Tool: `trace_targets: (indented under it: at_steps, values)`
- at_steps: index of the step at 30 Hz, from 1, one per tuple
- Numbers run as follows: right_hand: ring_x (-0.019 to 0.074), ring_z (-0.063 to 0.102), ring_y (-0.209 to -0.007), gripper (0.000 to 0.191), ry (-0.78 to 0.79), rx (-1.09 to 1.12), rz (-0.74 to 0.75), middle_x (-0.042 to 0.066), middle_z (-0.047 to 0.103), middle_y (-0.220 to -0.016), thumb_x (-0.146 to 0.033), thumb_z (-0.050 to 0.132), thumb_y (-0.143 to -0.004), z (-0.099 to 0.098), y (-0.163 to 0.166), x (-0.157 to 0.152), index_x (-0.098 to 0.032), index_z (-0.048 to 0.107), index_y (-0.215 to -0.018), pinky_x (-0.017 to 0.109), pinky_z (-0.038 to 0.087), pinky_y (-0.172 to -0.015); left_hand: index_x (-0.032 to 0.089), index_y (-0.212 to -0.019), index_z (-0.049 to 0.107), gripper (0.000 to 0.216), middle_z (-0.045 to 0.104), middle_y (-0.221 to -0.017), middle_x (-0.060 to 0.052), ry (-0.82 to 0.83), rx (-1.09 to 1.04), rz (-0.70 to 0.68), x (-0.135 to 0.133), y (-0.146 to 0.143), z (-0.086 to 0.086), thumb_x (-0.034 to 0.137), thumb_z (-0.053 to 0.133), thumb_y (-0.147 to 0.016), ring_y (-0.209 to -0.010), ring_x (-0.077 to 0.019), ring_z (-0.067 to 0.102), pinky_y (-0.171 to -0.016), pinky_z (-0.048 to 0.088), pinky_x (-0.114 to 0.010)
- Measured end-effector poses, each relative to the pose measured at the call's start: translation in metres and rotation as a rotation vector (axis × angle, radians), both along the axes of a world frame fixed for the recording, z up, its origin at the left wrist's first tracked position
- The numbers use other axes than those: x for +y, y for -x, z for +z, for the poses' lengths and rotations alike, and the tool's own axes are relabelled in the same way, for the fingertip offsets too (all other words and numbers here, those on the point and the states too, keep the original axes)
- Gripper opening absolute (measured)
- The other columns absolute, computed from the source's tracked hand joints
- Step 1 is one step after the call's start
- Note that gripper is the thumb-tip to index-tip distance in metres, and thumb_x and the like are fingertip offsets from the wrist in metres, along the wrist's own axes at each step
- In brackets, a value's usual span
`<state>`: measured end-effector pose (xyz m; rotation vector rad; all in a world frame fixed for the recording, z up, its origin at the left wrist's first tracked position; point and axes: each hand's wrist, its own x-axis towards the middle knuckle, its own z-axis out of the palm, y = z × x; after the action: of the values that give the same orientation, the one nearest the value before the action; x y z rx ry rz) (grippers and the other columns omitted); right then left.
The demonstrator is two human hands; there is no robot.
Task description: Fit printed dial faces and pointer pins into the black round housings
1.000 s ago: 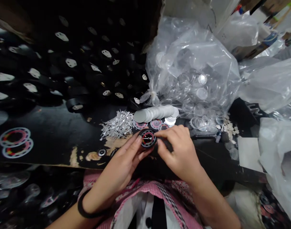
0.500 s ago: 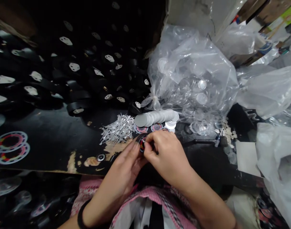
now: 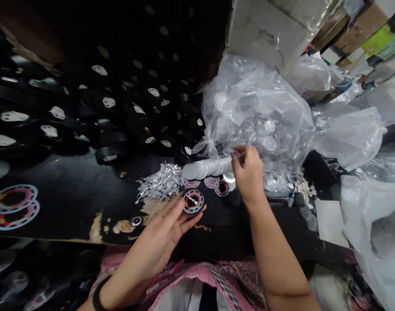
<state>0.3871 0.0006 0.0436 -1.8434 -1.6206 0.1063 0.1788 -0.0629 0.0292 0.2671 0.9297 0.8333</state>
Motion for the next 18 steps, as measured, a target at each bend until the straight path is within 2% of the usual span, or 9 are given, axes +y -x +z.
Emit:
trace_targets:
  at_steps: [3, 6, 9, 12, 15, 18]
  values:
    - [0.0176, 0.062, -0.078, 0.009, -0.094, 0.028, 0.066, 0.006, 0.069, -0.091, -0.02, 0.056, -0.095, 0.006, 0.016, -0.022, -0.017, 0.064, -0.099, 0.031, 0.048, -0.078, 0.017, -0.1, 0.076, 0.019, 0.077, -0.113, -0.01, 0.147, -0.107, -0.003, 0.011, -0.005, 0.006, 0.03, 0.064, -0.094, -0.107, -0.025, 0.072, -0.099, 0.057, -0.039]
    - [0.0187, 0.064, -0.085, 0.012, -0.017, -0.044, 0.283, 0.007, 0.075, -0.097, -0.021, 0.056, -0.097, 0.009, 0.035, -0.044, -0.018, 0.066, -0.102, 0.033, 0.046, -0.08, 0.018, -0.094, 0.076, 0.022, 0.079, -0.105, -0.007, 0.235, -0.144, 0.061, 0.022, -0.01, 0.011, 0.024, 0.055, -0.099, -0.097, -0.0198, 0.074, -0.095, 0.059, -0.036]
    - [0.0236, 0.062, -0.101, 0.018, 0.03, -0.2, 0.402, 0.003, 0.076, -0.117, -0.031, 0.059, -0.098, 0.01, 0.047, -0.063, -0.025, 0.068, -0.112, 0.042, 0.04, -0.09, 0.019, -0.092, 0.076, 0.023, 0.079, -0.099, -0.005, 0.203, -0.134, 0.091, 0.026, -0.01, 0.012, 0.031, 0.057, -0.098, -0.088, -0.0161, 0.074, -0.085, 0.061, -0.029]
    - [0.0257, 0.058, -0.111, 0.022, 0.012, -0.243, 0.47, -0.003, 0.071, -0.129, -0.029, 0.061, -0.097, 0.013, 0.052, -0.076, -0.031, 0.067, -0.118, 0.046, 0.034, -0.095, 0.021, -0.095, 0.076, 0.015, 0.078, -0.102, -0.005, 0.055, -0.058, 0.064, 0.023, -0.006, 0.011, 0.032, 0.067, -0.092, -0.094, -0.0179, 0.073, -0.083, 0.06, -0.025]
    - [0.0226, 0.061, -0.109, 0.02, 0.007, -0.024, 0.487, -0.003, 0.075, -0.119, -0.024, 0.058, -0.097, 0.018, 0.054, -0.076, -0.03, 0.069, -0.112, 0.044, 0.037, -0.097, 0.025, -0.095, 0.076, 0.012, 0.075, -0.115, -0.004, -0.093, 0.012, 0.036, 0.015, -0.003, 0.009, 0.032, 0.072, -0.086, -0.113, -0.0245, 0.068, -0.092, 0.057, -0.032]
    - [0.0197, 0.064, -0.099, 0.019, 0.048, 0.288, 0.305, 0.003, 0.075, -0.103, -0.031, 0.051, -0.101, 0.021, 0.059, -0.066, -0.024, 0.068, -0.104, 0.037, 0.046, -0.09, 0.028, -0.112, 0.074, 0.028, 0.07, -0.131, -0.003, -0.176, 0.099, -0.026, 0.008, -0.003, 0.008, 0.035, 0.074, -0.085, -0.126, -0.0281, 0.061, -0.1, 0.053, -0.036]
